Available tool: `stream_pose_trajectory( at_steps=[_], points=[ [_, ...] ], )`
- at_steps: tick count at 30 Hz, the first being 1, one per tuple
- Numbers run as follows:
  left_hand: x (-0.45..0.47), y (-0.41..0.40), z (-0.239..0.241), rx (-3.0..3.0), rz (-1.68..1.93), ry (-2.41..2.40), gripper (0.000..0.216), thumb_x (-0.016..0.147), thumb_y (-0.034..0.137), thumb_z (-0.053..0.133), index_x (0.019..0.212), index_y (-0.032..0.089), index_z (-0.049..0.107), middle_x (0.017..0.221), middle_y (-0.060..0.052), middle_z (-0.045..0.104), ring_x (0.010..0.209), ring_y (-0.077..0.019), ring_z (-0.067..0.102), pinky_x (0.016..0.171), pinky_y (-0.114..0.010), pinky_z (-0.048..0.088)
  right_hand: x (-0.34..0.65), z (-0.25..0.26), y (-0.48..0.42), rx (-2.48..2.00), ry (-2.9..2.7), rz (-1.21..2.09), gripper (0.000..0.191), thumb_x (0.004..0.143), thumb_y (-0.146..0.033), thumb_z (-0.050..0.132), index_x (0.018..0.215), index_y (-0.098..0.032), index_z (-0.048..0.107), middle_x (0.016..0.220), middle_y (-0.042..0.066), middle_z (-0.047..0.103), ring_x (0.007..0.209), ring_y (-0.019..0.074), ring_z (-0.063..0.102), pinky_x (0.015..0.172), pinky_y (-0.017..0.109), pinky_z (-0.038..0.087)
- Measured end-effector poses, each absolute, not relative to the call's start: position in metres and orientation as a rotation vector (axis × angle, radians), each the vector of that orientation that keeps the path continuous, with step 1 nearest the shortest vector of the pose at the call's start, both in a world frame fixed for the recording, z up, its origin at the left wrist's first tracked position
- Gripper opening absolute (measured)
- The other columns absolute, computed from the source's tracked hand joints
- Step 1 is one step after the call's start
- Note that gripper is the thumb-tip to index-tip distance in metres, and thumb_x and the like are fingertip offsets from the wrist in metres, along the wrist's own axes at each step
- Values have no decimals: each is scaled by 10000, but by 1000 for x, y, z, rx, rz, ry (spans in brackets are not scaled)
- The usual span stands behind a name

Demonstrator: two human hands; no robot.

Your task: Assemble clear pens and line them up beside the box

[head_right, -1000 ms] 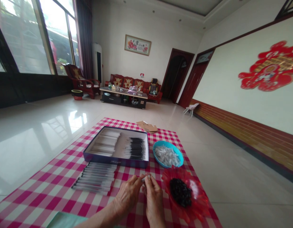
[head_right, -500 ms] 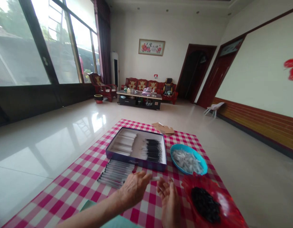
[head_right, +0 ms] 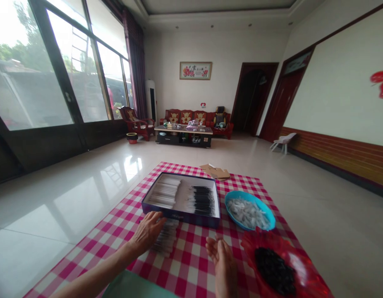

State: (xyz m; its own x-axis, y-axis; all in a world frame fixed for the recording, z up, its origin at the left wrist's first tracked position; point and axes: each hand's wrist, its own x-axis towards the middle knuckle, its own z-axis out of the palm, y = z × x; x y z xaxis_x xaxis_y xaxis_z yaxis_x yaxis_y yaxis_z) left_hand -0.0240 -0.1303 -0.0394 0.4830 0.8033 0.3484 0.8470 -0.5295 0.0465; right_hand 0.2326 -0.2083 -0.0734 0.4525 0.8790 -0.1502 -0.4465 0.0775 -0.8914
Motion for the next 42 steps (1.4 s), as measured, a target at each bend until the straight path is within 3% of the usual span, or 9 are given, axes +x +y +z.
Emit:
stream_pose_trajectory(
  at_steps=[8,15,29,38,42],
  points=[
    [-25,-128,-36,-2575,-222,-1686,274,947,190,353,922,216,625,941,-55,561,849,-188,528,658,-273,429,231,-68,-211,-1089,-508,1044,594,605,-584,727,1009,-166,605,876,75,743,871,263,685,797,397,530],
    [-10,-122,-32,-2594,-229,-1596,230,936,167,381,973,225,600,1014,-56,539,931,-189,516,747,-282,435,230,-67,-211,-1080,-526,1052,584,621,-590,718,1014,-172,608,879,71,747,870,262,688,800,395,533],
    [-1,-123,-39,-2588,-217,-1662,250,896,94,383,901,203,608,975,-59,562,908,-190,533,676,-254,424,229,-78,-212,-1088,-615,1013,507,750,-585,619,1042,-171,599,901,66,737,872,228,681,786,353,535],
    [7,-121,-12,-2588,-441,-1594,263,950,215,366,885,227,620,910,-36,587,881,-169,551,715,-250,428,232,-78,-210,-1158,-657,1020,523,663,-571,700,1019,-190,653,910,73,741,887,259,680,802,358,540],
    [1,-92,16,-2495,-332,-1727,293,950,229,348,946,233,642,991,-50,604,974,-187,550,760,-268,440,222,-74,-212,-1177,-646,942,505,647,-568,710,983,-192,674,899,75,742,858,271,687,771,348,545]
  ],
)
